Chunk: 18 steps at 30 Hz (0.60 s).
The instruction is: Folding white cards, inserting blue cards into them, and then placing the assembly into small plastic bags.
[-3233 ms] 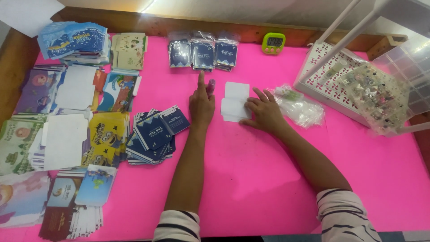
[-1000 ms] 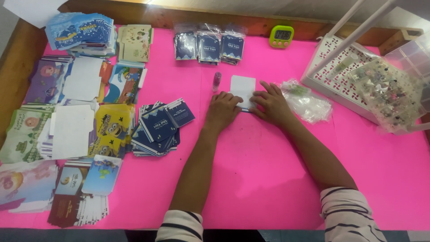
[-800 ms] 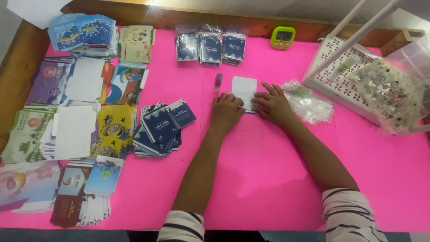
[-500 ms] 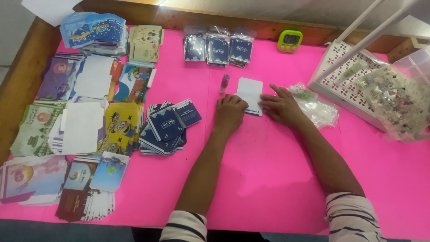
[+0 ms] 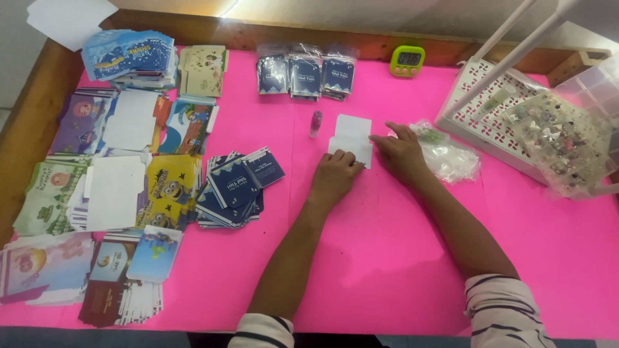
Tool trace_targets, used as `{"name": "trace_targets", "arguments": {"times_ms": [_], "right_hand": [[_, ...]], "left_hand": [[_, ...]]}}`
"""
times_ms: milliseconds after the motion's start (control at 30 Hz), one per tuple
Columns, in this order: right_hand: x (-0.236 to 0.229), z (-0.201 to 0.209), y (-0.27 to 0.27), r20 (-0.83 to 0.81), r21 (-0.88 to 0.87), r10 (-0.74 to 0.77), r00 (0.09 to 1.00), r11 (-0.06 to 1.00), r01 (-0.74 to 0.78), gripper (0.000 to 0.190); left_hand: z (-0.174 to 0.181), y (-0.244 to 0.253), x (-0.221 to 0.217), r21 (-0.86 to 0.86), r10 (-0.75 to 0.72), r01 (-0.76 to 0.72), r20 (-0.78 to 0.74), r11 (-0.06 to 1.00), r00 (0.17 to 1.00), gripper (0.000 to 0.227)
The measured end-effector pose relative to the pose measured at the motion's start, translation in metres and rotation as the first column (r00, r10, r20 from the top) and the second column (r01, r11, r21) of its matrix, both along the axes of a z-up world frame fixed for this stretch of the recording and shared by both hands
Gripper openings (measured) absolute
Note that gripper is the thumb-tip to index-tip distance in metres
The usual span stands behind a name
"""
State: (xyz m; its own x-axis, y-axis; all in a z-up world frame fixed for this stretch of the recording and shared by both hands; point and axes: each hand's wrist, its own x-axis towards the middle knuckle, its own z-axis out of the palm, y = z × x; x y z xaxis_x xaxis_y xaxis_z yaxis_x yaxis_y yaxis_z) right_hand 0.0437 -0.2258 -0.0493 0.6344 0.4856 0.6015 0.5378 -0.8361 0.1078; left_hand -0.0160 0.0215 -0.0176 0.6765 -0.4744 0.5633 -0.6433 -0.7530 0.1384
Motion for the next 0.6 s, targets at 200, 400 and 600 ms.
{"name": "trace_targets", "arguments": {"times_ms": [200, 400, 600], "right_hand": [[-0.01, -0.011, 0.005, -0.067, 0.181, 0.036, 0.997, 0.983, -0.024, 0.028], [-0.064, 0.0, 0.021, -0.106, 0.204, -0.055, 0.993, 0.976, 0.076, 0.029], [-0.1, -0.006, 0.03, -0.18, 0.239, -0.117, 0.977, 0.958, 0.158, 0.027]], "left_hand": [[-0.023, -0.003, 0.006, -0.029, -0.047, 0.046, -0.037, 0.999, 0.998, 0.022], [0.006, 0.001, -0.006, -0.054, -0.036, 0.03, -0.114, 0.998, 0.993, 0.027], [0.01, -0.002, -0.009, -0.017, 0.002, -0.003, -0.082, 1.0, 0.997, 0.018]]}}
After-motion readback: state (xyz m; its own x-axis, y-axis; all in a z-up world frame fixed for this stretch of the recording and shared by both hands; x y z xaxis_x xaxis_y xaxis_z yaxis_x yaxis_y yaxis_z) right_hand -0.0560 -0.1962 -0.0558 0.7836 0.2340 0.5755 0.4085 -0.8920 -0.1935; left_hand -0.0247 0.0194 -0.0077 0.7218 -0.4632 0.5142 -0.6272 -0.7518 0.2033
